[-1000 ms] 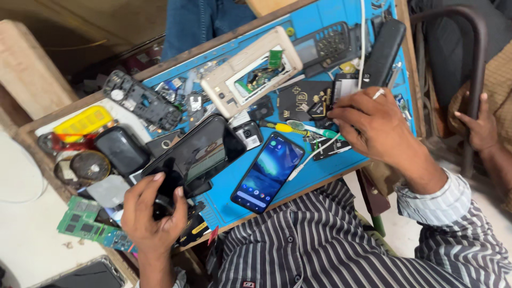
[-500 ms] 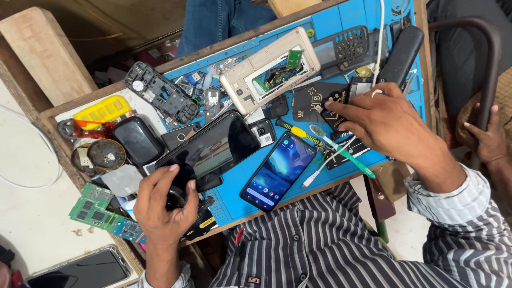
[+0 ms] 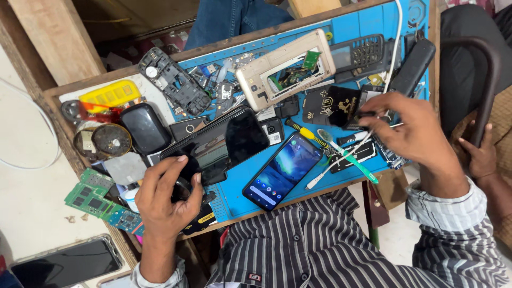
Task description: The person uses a screwdriver to work on a disassembled smartphone, then picks up and inspects a black smartphone, testing its screen and buttons. They also handle a second smartphone, navigating its interface and checking settings before placing it on the workbench.
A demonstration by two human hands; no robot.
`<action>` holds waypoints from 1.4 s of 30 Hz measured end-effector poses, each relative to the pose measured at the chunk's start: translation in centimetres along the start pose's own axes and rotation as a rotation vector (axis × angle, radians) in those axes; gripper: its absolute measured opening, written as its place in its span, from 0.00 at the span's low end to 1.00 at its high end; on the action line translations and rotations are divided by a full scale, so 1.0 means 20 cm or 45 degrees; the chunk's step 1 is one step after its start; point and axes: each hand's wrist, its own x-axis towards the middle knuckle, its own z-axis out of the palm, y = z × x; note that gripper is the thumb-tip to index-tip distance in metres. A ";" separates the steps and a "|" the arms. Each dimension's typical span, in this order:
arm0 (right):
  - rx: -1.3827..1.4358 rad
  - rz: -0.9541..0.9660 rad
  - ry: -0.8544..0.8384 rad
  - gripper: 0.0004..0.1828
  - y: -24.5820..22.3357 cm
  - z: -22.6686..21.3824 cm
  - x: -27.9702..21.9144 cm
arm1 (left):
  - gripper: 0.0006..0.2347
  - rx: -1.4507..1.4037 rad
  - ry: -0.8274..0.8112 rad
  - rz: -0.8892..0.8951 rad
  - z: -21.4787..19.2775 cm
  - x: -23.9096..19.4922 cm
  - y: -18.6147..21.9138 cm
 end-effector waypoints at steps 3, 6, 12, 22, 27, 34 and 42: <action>0.350 0.062 0.205 0.11 0.05 0.03 -0.01 | 0.20 -0.005 0.009 0.001 0.00 0.00 0.01; 0.534 0.183 0.241 0.13 0.06 0.05 0.02 | 0.20 -0.013 0.011 0.004 -0.01 0.01 0.01; 0.707 0.200 0.060 0.15 -0.05 0.16 0.17 | 0.20 -0.024 0.009 -0.008 -0.01 0.01 0.02; 0.013 0.064 0.223 0.13 -0.12 0.02 0.18 | 0.20 -0.002 -0.006 -0.036 -0.01 0.00 0.02; -0.673 -0.059 0.248 0.25 -0.05 -0.03 0.03 | 0.19 0.027 -0.032 -0.050 0.01 -0.01 0.01; -0.714 -0.010 0.047 0.36 0.00 -0.10 0.00 | 0.19 0.081 -0.047 -0.034 0.01 -0.02 0.01; -0.604 0.036 0.006 0.33 0.01 -0.09 0.00 | 0.20 0.078 -0.046 -0.043 0.01 -0.03 0.01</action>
